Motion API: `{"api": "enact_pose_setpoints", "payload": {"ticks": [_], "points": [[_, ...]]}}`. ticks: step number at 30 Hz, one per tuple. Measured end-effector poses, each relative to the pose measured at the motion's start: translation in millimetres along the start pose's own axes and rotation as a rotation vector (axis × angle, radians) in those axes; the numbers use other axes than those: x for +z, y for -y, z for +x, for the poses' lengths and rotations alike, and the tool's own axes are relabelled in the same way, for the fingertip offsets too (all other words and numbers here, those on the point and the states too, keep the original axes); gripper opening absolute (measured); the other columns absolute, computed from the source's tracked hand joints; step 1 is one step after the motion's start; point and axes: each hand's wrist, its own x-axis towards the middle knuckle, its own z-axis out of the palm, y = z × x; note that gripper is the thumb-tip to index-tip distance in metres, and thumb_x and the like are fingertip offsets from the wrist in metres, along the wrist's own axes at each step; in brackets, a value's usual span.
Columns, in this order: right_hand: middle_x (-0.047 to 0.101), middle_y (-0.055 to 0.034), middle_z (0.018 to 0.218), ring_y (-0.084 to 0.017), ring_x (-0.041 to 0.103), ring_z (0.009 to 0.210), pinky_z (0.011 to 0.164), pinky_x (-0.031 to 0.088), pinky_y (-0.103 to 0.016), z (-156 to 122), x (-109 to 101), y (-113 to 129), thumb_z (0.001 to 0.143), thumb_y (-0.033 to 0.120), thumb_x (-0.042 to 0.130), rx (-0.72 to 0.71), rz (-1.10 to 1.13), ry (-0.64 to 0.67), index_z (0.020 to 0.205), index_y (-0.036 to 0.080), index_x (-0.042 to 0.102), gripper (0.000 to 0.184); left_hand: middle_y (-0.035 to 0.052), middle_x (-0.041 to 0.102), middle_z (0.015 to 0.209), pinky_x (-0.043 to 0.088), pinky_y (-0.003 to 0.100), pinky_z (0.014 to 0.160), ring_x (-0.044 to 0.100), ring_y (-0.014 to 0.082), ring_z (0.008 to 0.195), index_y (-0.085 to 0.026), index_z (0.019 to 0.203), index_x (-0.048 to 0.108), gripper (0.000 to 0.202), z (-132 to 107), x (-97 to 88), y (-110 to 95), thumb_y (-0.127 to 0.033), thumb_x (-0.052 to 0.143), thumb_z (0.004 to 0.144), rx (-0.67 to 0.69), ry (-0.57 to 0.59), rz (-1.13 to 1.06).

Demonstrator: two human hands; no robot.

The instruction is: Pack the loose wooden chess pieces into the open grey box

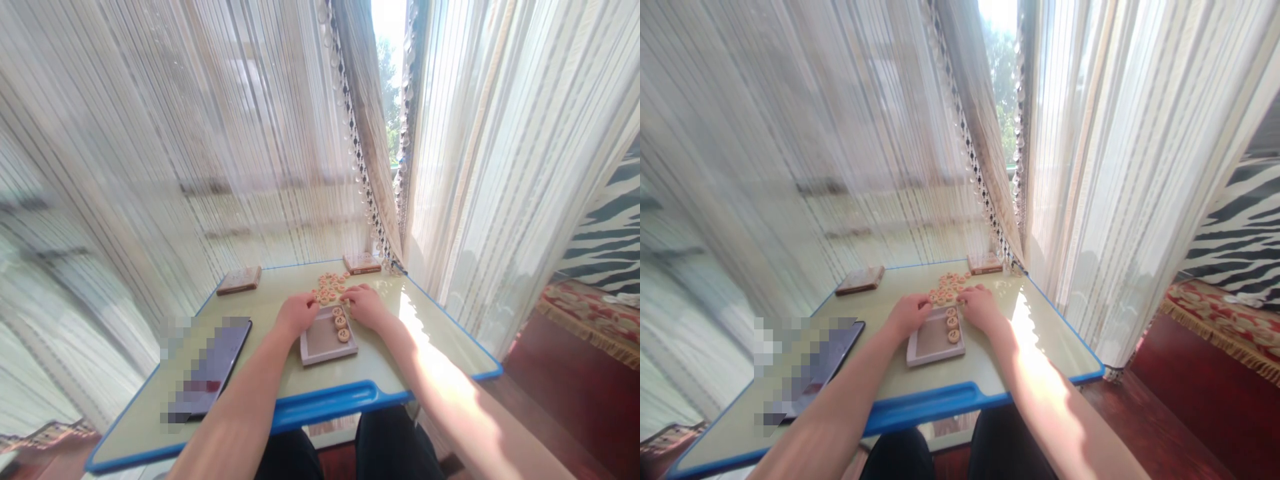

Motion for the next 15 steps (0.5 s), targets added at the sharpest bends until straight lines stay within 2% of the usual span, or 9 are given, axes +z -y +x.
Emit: {"api": "enact_pose_setpoints", "payload": {"ticks": [4, 6, 8, 10, 12, 15], "points": [[0.062, -0.0002, 0.113, -0.019, 0.046, 0.099, 0.09, 0.034, -0.032, 3.2, 2.3, -1.3, 0.075, 0.007, 0.045, -0.03, 0.028, -0.001, 0.105, 0.027, 0.066, 0.042, 0.0055, 0.068, 0.099, 0.043, 0.027, 0.082, 0.059, 0.0186, 0.094, -0.02, 0.091, 0.069, 0.033, 4.8, -1.6, 9.8, -0.017, 0.038, 0.08, -0.154, -0.133, 0.021], [0.059, 0.0025, 0.119, -0.018, 0.044, 0.103, 0.093, 0.032, -0.032, 7.0, 5.2, 0.3, 0.074, 0.003, 0.042, -0.111, 0.054, 0.014, 0.112, 0.03, 0.063, 0.051, 0.0073, 0.066, 0.106, 0.043, 0.028, 0.084, 0.057, 0.0204, 0.1, -0.02, 0.095, 0.068, 0.033, 6.3, -1.2, 14.3, -0.014, 0.042, 0.076, -0.221, -0.11, 0.064], [0.056, 0.0048, 0.123, -0.018, 0.042, 0.108, 0.095, 0.03, -0.033, 10.9, 8.5, 3.1, 0.075, 0.003, 0.04, -0.164, 0.063, 0.047, 0.115, 0.034, 0.06, 0.054, 0.008, 0.064, 0.108, 0.044, 0.029, 0.083, 0.058, 0.0212, 0.099, -0.021, 0.095, 0.069, 0.032, 6.8, 0.5, 17.4, -0.014, 0.044, 0.075, -0.262, -0.037, 0.081], [0.055, 0.0053, 0.123, -0.019, 0.041, 0.109, 0.096, 0.029, -0.036, 13.4, 10.7, 5.8, 0.076, 0.006, 0.04, -0.167, 0.046, 0.086, 0.114, 0.036, 0.061, 0.052, 0.0084, 0.064, 0.108, 0.044, 0.029, 0.081, 0.06, 0.0206, 0.095, -0.022, 0.093, 0.07, 0.031, 6.8, 2.9, 19.1, -0.015, 0.045, 0.076, -0.268, 0.005, 0.08], [0.056, 0.0041, 0.121, -0.02, 0.043, 0.106, 0.095, 0.03, -0.037, 13.5, 10.6, 7.3, 0.077, 0.008, 0.041, -0.144, 0.022, 0.102, 0.112, 0.035, 0.062, 0.049, 0.0086, 0.065, 0.108, 0.044, 0.028, 0.082, 0.06, 0.0197, 0.095, -0.021, 0.094, 0.069, 0.032, 7.0, 4.6, 19.7, -0.014, 0.044, 0.076, -0.259, -0.005, 0.078], [0.058, -0.0002, 0.116, -0.02, 0.045, 0.103, 0.093, 0.033, -0.035, 10.0, 4.9, 5.5, 0.079, 0.01, 0.041, -0.092, -0.007, 0.055, 0.106, 0.029, 0.065, 0.042, 0.0087, 0.066, 0.107, 0.044, 0.028, 0.081, 0.06, 0.0198, 0.094, -0.021, 0.096, 0.069, 0.031, 7.1, 3.3, 18.4, -0.016, 0.045, 0.076, -0.26, -0.028, 0.078]]}}
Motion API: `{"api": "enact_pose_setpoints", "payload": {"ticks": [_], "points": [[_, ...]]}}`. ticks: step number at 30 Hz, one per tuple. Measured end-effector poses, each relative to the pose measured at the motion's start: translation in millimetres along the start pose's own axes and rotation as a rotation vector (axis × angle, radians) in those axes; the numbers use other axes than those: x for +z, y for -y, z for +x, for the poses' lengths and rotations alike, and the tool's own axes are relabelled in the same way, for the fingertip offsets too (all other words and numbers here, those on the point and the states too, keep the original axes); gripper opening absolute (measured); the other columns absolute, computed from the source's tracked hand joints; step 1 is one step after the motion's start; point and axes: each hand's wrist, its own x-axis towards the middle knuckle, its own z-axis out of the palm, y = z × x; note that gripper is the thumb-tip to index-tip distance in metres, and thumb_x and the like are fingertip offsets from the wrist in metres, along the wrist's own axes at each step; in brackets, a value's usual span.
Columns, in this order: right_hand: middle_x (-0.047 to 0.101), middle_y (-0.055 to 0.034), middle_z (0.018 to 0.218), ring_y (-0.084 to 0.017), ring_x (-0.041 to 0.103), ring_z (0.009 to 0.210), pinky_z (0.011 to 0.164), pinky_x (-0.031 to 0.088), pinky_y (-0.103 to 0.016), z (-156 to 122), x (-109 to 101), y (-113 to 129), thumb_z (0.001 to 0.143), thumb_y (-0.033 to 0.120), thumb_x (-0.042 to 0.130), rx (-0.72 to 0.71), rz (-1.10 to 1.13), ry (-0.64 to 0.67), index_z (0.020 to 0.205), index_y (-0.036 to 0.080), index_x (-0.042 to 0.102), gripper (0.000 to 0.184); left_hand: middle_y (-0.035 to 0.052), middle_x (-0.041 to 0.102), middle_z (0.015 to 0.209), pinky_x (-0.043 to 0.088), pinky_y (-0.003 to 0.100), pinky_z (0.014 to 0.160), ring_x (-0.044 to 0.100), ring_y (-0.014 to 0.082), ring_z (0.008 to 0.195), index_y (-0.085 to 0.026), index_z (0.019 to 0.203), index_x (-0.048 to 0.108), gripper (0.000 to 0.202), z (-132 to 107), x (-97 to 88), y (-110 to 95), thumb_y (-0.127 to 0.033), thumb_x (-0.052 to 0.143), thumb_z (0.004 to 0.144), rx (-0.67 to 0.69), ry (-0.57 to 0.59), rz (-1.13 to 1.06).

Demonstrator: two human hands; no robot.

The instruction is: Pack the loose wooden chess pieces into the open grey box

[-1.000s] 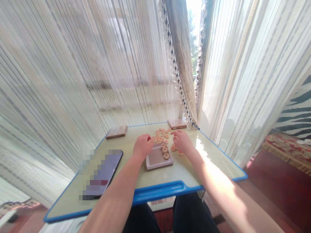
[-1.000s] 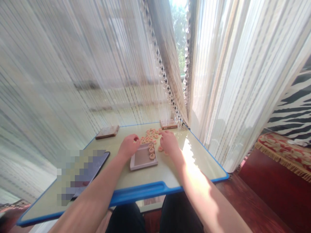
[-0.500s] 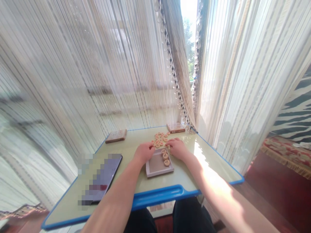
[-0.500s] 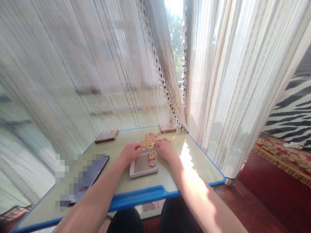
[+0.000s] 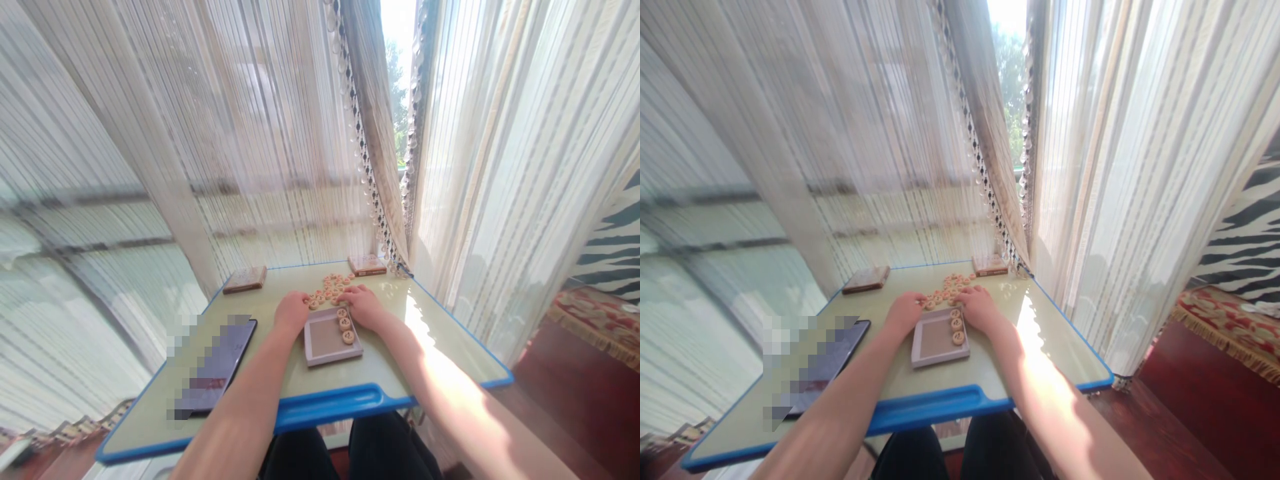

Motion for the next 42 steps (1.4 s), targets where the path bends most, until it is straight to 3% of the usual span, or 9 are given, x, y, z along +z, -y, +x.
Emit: {"api": "enact_pose_setpoints", "payload": {"ticks": [5, 9, 15, 18, 24, 29, 33, 37, 42], "points": [[0.062, -0.0041, 0.11, -0.02, 0.048, 0.103, 0.092, 0.035, -0.03, -7.8, -10.0, -7.3, 0.082, 0.019, 0.044, 0.054, 0.021, -0.07, 0.094, 0.021, 0.069, 0.028, 0.007, 0.069, 0.098, 0.045, 0.028, 0.079, 0.061, 0.0201, 0.092, -0.019, 0.092, 0.069, 0.03, -2.9, -6.6, -4.7, -0.017, 0.044, 0.076, 0.012, -0.052, -0.02], [0.065, -0.0012, 0.11, -0.019, 0.049, 0.105, 0.093, 0.035, -0.027, -8.9, -7.3, -7.1, 0.081, 0.016, 0.044, -0.026, 0.056, -0.056, 0.103, 0.022, 0.068, 0.033, 0.0035, 0.069, 0.094, 0.045, 0.026, 0.082, 0.061, 0.0168, 0.089, -0.02, 0.084, 0.07, 0.028, -5.6, -4.2, -7.8, -0.018, 0.043, 0.077, 0.172, -0.06, -0.069], [0.068, -0.0042, 0.092, -0.021, 0.051, 0.096, 0.084, 0.037, -0.029, -8.1, -11.9, -2.8, 0.078, 0.022, 0.05, 0.02, -0.058, -0.059, 0.084, 0.021, 0.07, 0.021, 0.0019, 0.069, 0.091, 0.045, 0.025, 0.084, 0.061, 0.0149, 0.086, -0.02, 0.08, 0.07, 0.028, -10.6, -3.0, -13.5, -0.014, 0.042, 0.076, 0.33, -0.034, -0.111], [0.068, -0.0056, 0.085, -0.022, 0.051, 0.092, 0.079, 0.037, -0.029, -8.9, -15.7, -3.0, 0.078, 0.028, 0.052, 0.082, -0.094, -0.058, 0.078, 0.02, 0.069, 0.018, 0.0021, 0.069, 0.092, 0.044, 0.025, 0.084, 0.06, 0.0153, 0.088, -0.02, 0.082, 0.069, 0.028, -10.3, -4.0, -12.5, -0.014, 0.042, 0.077, 0.314, -0.042, -0.093], [0.067, -0.0044, 0.084, -0.02, 0.05, 0.092, 0.078, 0.036, -0.027, -8.5, -13.6, -3.5, 0.078, 0.024, 0.05, 0.085, -0.048, -0.049, 0.08, 0.019, 0.067, 0.018, 0.008, 0.066, 0.103, 0.042, 0.031, 0.087, 0.055, 0.0223, 0.101, -0.019, 0.095, 0.068, 0.026, -2.7, -3.4, -1.0, -0.017, 0.049, 0.077, 0.033, -0.05, 0.063], [0.067, -0.0044, 0.082, -0.02, 0.05, 0.091, 0.075, 0.036, -0.027, -8.1, -12.0, -3.9, 0.075, 0.024, 0.052, 0.08, -0.011, -0.044, 0.089, 0.019, 0.068, 0.022, 0.0096, 0.061, 0.111, 0.043, 0.031, 0.083, 0.054, 0.024, 0.103, -0.021, 0.113, 0.059, 0.039, -2.2, -5.1, 1.7, -0.014, 0.049, 0.075, -0.065, -0.034, 0.088], [0.067, -0.0049, 0.083, -0.021, 0.049, 0.088, 0.077, 0.035, -0.027, -8.7, -11.1, -3.9, 0.076, 0.029, 0.052, 0.071, -0.041, -0.045, 0.087, 0.02, 0.07, 0.023, 0.0088, 0.065, 0.106, 0.044, 0.031, 0.08, 0.059, 0.0221, 0.096, -0.02, 0.102, 0.064, 0.034, -2.5, -4.8, 1.1, -0.012, 0.046, 0.075, -0.097, 0.021, 0.026], [0.065, -0.0057, 0.083, -0.02, 0.048, 0.087, 0.078, 0.034, -0.027, -7.7, -11.9, -3.1, 0.077, 0.029, 0.051, 0.062, -0.067, -0.028, 0.087, 0.02, 0.07, 0.023, 0.0078, 0.067, 0.102, 0.044, 0.029, 0.082, 0.06, 0.0201, 0.094, -0.018, 0.096, 0.067, 0.031, -0.5, -2.0, -0.7, -0.015, 0.044, 0.076, -0.033, -0.002, -0.033], [0.064, -0.0063, 0.086, -0.021, 0.047, 0.091, 0.079, 0.032, -0.028, -6.6, -11.6, -3.1, 0.078, 0.03, 0.05, 0.07, -0.087, -0.018, 0.087, 0.021, 0.07, 0.024, 0.0035, 0.067, 0.103, 0.041, 0.023, 0.089, 0.057, 0.0157, 0.1, -0.021, 0.092, 0.07, 0.041, -1.0, 0.6, -3.1, -0.003, 0.041, 0.07, 0.191, 0.026, 0.006]]}}
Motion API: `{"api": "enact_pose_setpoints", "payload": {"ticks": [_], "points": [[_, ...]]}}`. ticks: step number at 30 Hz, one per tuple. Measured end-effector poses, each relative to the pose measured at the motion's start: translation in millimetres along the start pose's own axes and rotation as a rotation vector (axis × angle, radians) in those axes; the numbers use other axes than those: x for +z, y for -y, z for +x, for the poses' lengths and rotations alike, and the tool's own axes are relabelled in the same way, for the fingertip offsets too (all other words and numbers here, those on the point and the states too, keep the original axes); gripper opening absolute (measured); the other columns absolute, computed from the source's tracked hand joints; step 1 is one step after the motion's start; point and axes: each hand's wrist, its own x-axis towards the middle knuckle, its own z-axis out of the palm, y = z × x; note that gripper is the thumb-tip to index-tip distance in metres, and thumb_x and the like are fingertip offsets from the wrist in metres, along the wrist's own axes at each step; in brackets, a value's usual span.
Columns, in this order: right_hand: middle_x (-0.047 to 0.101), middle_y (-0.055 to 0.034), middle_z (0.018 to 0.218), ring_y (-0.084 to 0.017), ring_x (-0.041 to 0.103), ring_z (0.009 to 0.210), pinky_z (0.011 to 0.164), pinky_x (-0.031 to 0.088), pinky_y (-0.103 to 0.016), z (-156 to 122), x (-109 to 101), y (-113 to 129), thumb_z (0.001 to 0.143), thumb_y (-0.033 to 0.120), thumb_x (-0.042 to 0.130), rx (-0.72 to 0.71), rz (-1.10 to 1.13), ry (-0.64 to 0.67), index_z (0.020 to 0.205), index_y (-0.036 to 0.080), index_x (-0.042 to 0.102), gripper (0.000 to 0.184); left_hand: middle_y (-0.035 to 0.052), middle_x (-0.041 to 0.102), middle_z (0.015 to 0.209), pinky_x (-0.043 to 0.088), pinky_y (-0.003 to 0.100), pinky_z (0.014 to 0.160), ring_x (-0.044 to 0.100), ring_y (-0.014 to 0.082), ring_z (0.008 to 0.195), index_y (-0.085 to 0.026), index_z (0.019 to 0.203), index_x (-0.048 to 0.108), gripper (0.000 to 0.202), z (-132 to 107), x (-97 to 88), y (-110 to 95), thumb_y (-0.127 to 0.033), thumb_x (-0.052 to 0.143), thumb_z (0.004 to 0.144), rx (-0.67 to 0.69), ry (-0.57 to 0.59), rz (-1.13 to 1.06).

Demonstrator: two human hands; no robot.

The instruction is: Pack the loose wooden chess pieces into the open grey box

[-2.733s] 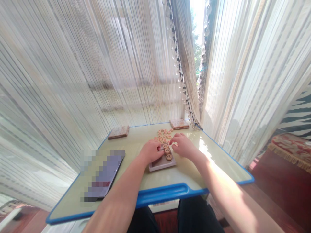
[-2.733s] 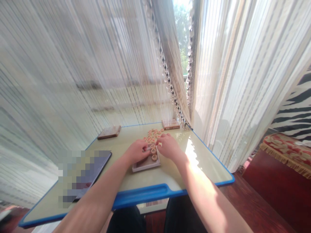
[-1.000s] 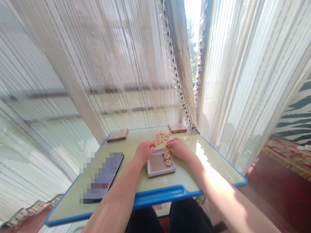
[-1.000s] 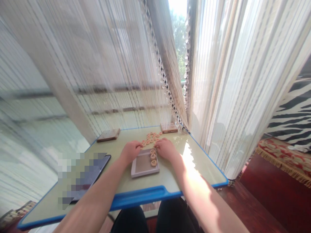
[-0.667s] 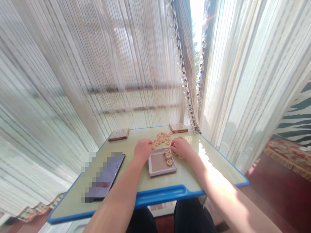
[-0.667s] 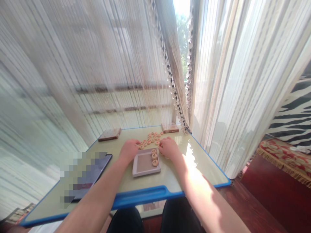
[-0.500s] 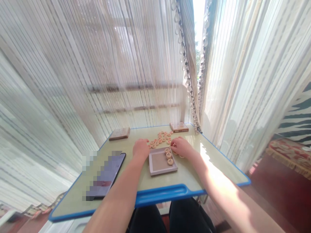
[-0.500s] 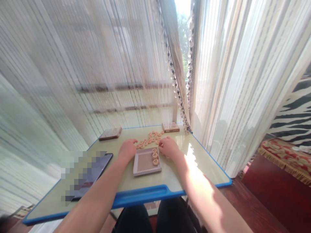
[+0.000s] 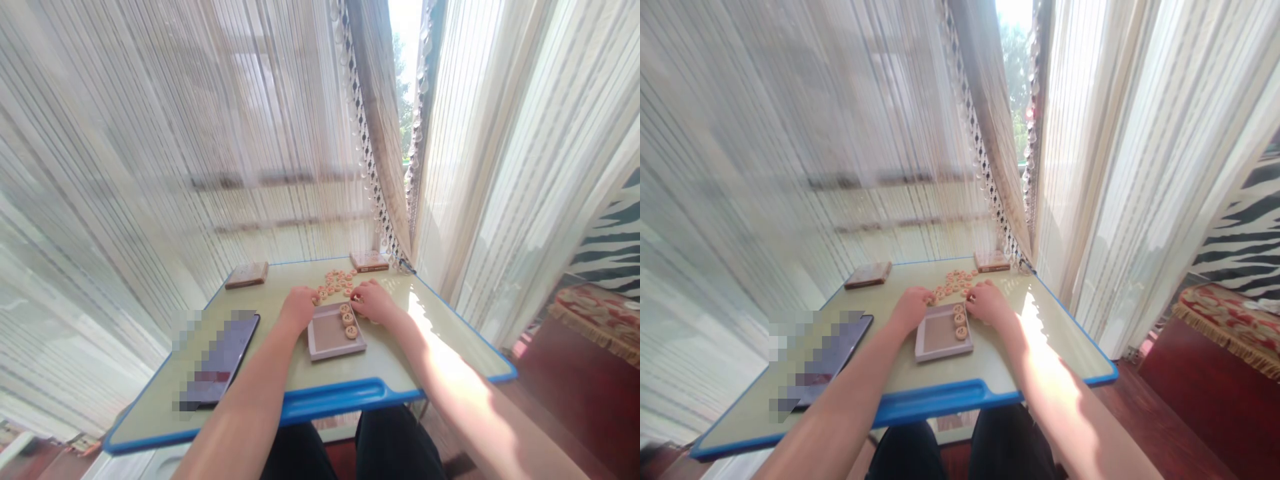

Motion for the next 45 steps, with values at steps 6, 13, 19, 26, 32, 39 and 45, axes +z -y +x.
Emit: {"api": "enact_pose_setpoints", "payload": {"ticks": [6, 13, 19, 26, 32, 39, 45], "points": [[0.064, -0.0069, 0.085, -0.02, 0.046, 0.089, 0.078, 0.032, -0.028, -0.1, 2.8, -1.5, 0.08, 0.035, 0.049, 0.021, 0.005, 0.013, 0.089, 0.02, 0.069, 0.027, 0.0017, 0.067, 0.105, 0.041, 0.025, 0.092, 0.056, 0.0168, 0.102, -0.024, 0.096, 0.07, 0.039, -2.2, -2.0, -2.3, -0.007, 0.043, 0.073, -0.011, 0.038, 0.078], [0.063, -0.007, 0.085, -0.02, 0.047, 0.088, 0.082, 0.031, -0.029, -2.6, -2.1, -1.6, 0.081, 0.036, 0.049, 0.004, -0.014, 0.008, 0.089, 0.021, 0.07, 0.028, -0.0002, 0.058, 0.124, 0.035, 0.028, 0.1, 0.049, 0.0164, 0.115, -0.025, 0.115, 0.06, 0.042, -0.9, 5.5, -3.2, -0.015, 0.035, 0.083, 0.103, 0.055, -0.004], [0.064, -0.0063, 0.088, -0.02, 0.048, 0.087, 0.082, 0.032, -0.029, -5.5, -9.5, 1.9, 0.082, 0.034, 0.048, -0.001, -0.009, 0.018, 0.09, 0.022, 0.071, 0.028, -0.0015, 0.062, 0.118, 0.036, 0.028, 0.099, 0.051, 0.0165, 0.113, -0.026, 0.109, 0.064, 0.039, -0.2, 8.5, -0.7, -0.019, 0.035, 0.084, 0.096, 0.092, -0.041], [0.064, -0.0076, 0.09, -0.022, 0.048, 0.089, 0.083, 0.032, -0.03, -6.0, -8.6, 2.1, 0.083, 0.036, 0.046, 0.017, -0.007, 0.023, 0.097, 0.022, 0.07, 0.031, 0.0015, 0.065, 0.112, 0.037, 0.027, 0.098, 0.053, 0.0167, 0.108, -0.022, 0.102, 0.067, 0.036, -2.7, 2.9, -5.0, -0.017, 0.038, 0.081, 0.143, 0.044, -0.046], [0.062, -0.008, 0.093, -0.023, 0.046, 0.092, 0.085, 0.031, -0.032, -7.2, -8.3, 1.3, 0.082, 0.037, 0.046, 0.025, -0.012, 0.019, 0.101, 0.023, 0.069, 0.032, 0.0009, 0.066, 0.107, 0.038, 0.026, 0.096, 0.054, 0.0167, 0.105, -0.022, 0.093, 0.069, 0.033, -2.3, 2.7, -5.9, -0.021, 0.038, 0.083, 0.144, 0.042, -0.042], [0.061, -0.0082, 0.09, -0.023, 0.046, 0.09, 0.085, 0.031, -0.032, -6.2, -7.6, 0.7, 0.082, 0.037, 0.046, 0.045, -0.024, 0.018, 0.095, 0.022, 0.07, 0.031, 0.0034, 0.068, 0.097, 0.04, 0.028, 0.09, 0.056, 0.0183, 0.099, -0.023, 0.086, 0.069, 0.033, -6.8, -4.1, -11.1, -0.03, 0.037, 0.086, 0.154, 0.063, -0.009], [0.059, -0.0104, 0.096, -0.025, 0.044, 0.095, 0.086, 0.032, -0.033, -6.6, -9.0, 0.3, 0.076, 0.043, 0.054, 0.117, -0.026, -0.016, 0.094, 0.02, 0.069, 0.033, 0.0063, 0.067, 0.092, 0.04, 0.03, 0.085, 0.057, 0.0201, 0.094, -0.022, 0.086, 0.068, 0.036, -8.1, -7.3, -11.6, -0.04, 0.037, 0.087, 0.163, 0.002, 0.017]]}}
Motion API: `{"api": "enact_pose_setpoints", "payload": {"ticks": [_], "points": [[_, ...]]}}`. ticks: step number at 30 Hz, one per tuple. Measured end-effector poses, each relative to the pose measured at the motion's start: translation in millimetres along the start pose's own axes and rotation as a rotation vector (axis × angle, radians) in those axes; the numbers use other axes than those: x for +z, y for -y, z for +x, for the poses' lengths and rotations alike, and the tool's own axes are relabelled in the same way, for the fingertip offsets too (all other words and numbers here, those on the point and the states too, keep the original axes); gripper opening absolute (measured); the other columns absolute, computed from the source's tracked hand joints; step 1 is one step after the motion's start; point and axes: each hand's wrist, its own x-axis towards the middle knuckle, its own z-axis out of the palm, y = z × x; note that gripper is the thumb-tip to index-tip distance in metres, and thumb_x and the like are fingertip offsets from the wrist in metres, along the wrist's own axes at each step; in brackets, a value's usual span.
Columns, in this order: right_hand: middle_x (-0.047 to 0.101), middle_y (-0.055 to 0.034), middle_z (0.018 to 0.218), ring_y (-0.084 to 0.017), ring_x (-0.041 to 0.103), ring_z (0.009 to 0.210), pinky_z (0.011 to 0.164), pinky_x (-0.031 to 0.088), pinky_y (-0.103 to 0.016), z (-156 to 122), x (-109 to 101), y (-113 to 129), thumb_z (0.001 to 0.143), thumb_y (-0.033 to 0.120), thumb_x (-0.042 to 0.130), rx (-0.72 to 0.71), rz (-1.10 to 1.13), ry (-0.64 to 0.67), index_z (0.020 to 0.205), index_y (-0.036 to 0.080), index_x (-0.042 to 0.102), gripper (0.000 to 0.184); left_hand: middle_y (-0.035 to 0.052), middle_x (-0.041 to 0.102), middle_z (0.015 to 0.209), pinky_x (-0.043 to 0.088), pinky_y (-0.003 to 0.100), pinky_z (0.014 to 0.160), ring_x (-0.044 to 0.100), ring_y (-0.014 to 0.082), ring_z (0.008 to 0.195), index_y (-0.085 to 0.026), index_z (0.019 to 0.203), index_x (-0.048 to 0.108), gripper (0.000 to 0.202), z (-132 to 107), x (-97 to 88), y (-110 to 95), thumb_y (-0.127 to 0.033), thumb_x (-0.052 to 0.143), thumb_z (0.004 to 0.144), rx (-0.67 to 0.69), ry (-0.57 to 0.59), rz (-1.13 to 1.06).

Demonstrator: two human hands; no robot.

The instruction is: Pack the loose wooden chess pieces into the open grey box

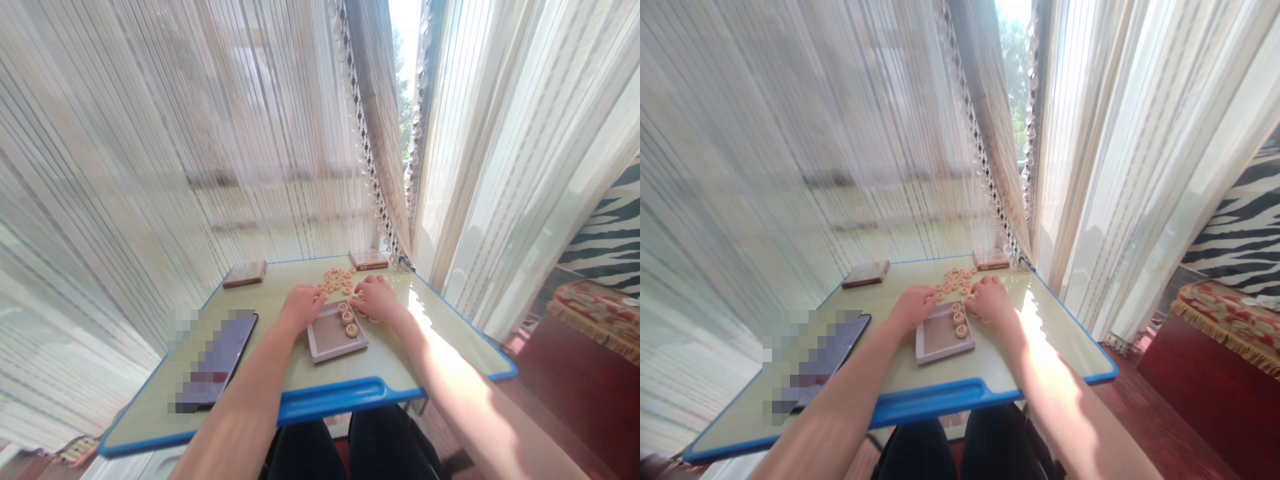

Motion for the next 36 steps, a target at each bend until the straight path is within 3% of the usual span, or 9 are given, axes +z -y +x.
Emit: {"api": "enact_pose_setpoints", "payload": {"ticks": [4, 9, 15, 20, 27, 32, 36], "points": [[0.056, -0.0101, 0.107, -0.025, 0.042, 0.1, 0.089, 0.03, -0.034, -1.4, -1.5, 0.6, 0.074, 0.041, 0.056, 0.007, 0.029, -0.013, 0.106, 0.021, 0.065, 0.038, 0.0061, 0.066, 0.096, 0.04, 0.03, 0.089, 0.055, 0.0202, 0.097, -0.021, 0.088, 0.068, 0.034, 0.3, 0.6, 0.6, -0.04, 0.04, 0.086, -0.018, -0.002, 0.0], [0.058, -0.0084, 0.099, -0.023, 0.043, 0.095, 0.086, 0.03, -0.033, -1.6, 0.9, 0.7, 0.075, 0.036, 0.054, -0.02, 0.027, 0.031, 0.091, 0.023, 0.07, 0.026, 0.0033, 0.066, 0.099, 0.04, 0.029, 0.092, 0.055, 0.0195, 0.1, -0.022, 0.085, 0.07, 0.024, -0.1, 3.5, 1.2, -0.031, 0.047, 0.081, -0.012, -0.011, -0.051], [0.059, -0.0091, 0.096, -0.023, 0.045, 0.092, 0.085, 0.031, -0.032, -0.8, -0.9, 0.2, 0.077, 0.033, 0.052, -0.029, 0.008, 0.017, 0.091, 0.021, 0.07, 0.025, 0.0013, 0.064, 0.108, 0.039, 0.03, 0.096, 0.053, 0.0192, 0.105, -0.021, 0.073, 0.07, 0.017, 0.4, 4.1, 1.2, -0.018, 0.054, 0.071, 0.002, -0.008, -0.083], [0.06, -0.0092, 0.094, -0.024, 0.045, 0.093, 0.083, 0.032, -0.032, 0.4, 3.1, -0.9, 0.077, 0.032, 0.051, -0.02, 0.017, 0.022, 0.092, 0.021, 0.07, 0.026, 0.0022, 0.066, 0.099, 0.041, 0.028, 0.091, 0.056, 0.0179, 0.097, -0.02, 0.073, 0.069, 0.014, 0.4, 5.1, 4.5, -0.019, 0.055, 0.071, 0.066, -0.008, -0.083], [0.061, -0.0081, 0.093, -0.023, 0.046, 0.094, 0.084, 0.033, -0.031, -2.5, -5.7, 4.0, 0.076, 0.033, 0.054, -0.007, 0.064, -0.051, 0.086, 0.019, 0.07, 0.022, 0.0037, 0.064, 0.09, 0.044, 0.025, 0.077, 0.058, 0.0166, 0.085, -0.02, 0.075, 0.067, 0.016, 0.9, 2.3, 5.6, -0.021, 0.051, 0.073, -0.021, 0.007, -0.038], [0.059, -0.005, 0.094, -0.02, 0.046, 0.097, 0.089, 0.035, -0.031, -14.0, -21.4, 16.7, 0.078, 0.038, 0.057, -0.244, 0.232, -0.129, 0.086, 0.022, 0.067, 0.021, 0.004, 0.065, 0.091, 0.043, 0.025, 0.08, 0.058, 0.0165, 0.086, -0.021, 0.081, 0.066, 0.02, -0.1, 2.8, 9.0, -0.022, 0.046, 0.079, -0.074, 0.028, -0.016], [0.058, -0.0037, 0.092, -0.019, 0.047, 0.094, 0.089, 0.036, -0.033, -20.3, -23.3, 22.4, 0.075, 0.034, 0.062, -0.358, 0.28, -0.076, 0.084, 0.023, 0.066, 0.015, 0.0041, 0.064, 0.094, 0.042, 0.025, 0.081, 0.058, 0.0167, 0.088, -0.022, 0.085, 0.067, 0.025, 1.4, 4.7, 11.0, -0.023, 0.042, 0.081, -0.074, 0.026, -0.011]]}}
